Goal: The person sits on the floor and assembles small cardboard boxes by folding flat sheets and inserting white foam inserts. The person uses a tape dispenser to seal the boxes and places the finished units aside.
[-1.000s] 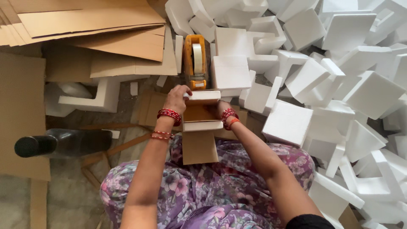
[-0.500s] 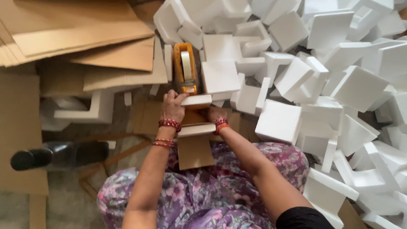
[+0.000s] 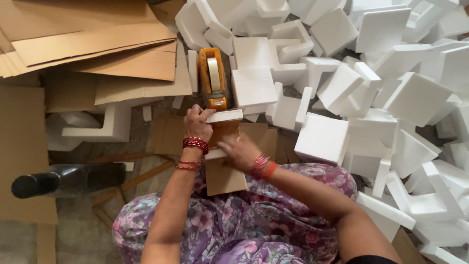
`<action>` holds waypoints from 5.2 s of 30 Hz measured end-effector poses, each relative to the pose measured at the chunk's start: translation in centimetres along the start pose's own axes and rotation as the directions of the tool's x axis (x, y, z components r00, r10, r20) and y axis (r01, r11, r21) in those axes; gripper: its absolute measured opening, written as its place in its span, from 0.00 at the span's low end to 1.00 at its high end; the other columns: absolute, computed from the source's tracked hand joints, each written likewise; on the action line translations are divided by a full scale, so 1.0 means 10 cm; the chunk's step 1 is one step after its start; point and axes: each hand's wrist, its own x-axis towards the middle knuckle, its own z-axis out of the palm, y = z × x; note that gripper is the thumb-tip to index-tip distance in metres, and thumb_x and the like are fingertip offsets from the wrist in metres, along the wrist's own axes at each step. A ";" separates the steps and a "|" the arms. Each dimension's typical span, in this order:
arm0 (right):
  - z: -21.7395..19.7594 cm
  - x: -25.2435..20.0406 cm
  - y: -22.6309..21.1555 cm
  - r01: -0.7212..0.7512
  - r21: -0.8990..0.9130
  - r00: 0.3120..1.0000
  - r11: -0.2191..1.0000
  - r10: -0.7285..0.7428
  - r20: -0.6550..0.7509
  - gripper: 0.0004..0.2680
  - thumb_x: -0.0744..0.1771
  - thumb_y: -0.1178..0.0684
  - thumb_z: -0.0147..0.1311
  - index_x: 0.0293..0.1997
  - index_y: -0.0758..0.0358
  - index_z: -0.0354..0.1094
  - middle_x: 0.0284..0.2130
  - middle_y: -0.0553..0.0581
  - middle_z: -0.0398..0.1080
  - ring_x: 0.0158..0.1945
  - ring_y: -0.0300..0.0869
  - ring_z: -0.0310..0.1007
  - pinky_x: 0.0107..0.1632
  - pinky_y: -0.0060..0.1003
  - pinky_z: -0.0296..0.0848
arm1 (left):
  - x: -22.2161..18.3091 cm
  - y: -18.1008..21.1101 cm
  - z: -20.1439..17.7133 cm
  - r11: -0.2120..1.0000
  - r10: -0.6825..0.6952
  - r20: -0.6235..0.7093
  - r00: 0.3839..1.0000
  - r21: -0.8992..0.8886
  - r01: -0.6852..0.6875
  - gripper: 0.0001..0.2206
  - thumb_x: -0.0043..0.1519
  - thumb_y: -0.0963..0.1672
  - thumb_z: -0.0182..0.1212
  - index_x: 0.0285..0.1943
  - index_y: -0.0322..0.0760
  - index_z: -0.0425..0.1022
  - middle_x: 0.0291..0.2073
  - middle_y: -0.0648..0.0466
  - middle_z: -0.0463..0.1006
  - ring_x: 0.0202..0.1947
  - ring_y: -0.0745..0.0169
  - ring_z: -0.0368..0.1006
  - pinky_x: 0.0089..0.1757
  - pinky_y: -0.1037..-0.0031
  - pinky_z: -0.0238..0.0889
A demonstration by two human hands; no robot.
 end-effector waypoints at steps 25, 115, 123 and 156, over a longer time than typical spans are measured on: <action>0.11 0.16 0.65 -0.244 0.353 0.949 0.903 0.297 -0.103 0.23 0.62 0.53 0.68 0.63 0.58 0.64 0.51 0.63 0.73 0.51 0.53 0.74 0.55 0.43 0.74 | -0.30 -0.11 -0.07 0.980 0.175 0.038 0.984 -0.107 -0.170 0.20 0.46 0.32 0.55 0.47 0.37 0.77 0.42 0.47 0.76 0.46 0.42 0.70 0.51 0.60 0.67; 1.97 0.02 1.45 -0.624 0.471 0.732 0.623 0.677 0.074 0.18 0.60 0.51 0.70 0.50 0.61 0.69 0.33 0.59 0.78 0.37 0.48 0.79 0.42 0.44 0.78 | -0.09 -0.07 -0.02 0.998 -0.063 0.254 0.965 0.014 0.061 0.28 0.43 0.35 0.58 0.49 0.60 0.84 0.47 0.67 0.80 0.46 0.55 0.67 0.50 0.63 0.61; 1.47 0.67 1.57 -0.642 0.764 0.646 0.063 0.581 0.495 0.16 0.68 0.39 0.57 0.37 0.66 0.78 0.26 0.52 0.76 0.24 0.34 0.72 0.27 0.31 0.71 | -0.31 -0.12 -0.05 0.999 -0.005 0.219 0.976 -0.040 0.014 0.25 0.43 0.36 0.60 0.49 0.54 0.84 0.47 0.64 0.80 0.48 0.52 0.67 0.51 0.61 0.62; 1.60 0.41 1.45 -0.802 0.284 0.597 0.526 0.716 0.362 0.16 0.63 0.50 0.64 0.54 0.61 0.71 0.38 0.60 0.80 0.38 0.47 0.79 0.40 0.43 0.79 | -0.30 -0.10 -0.02 0.983 0.131 0.022 0.991 -0.135 -0.127 0.24 0.43 0.34 0.56 0.48 0.47 0.81 0.44 0.58 0.81 0.45 0.50 0.70 0.50 0.61 0.61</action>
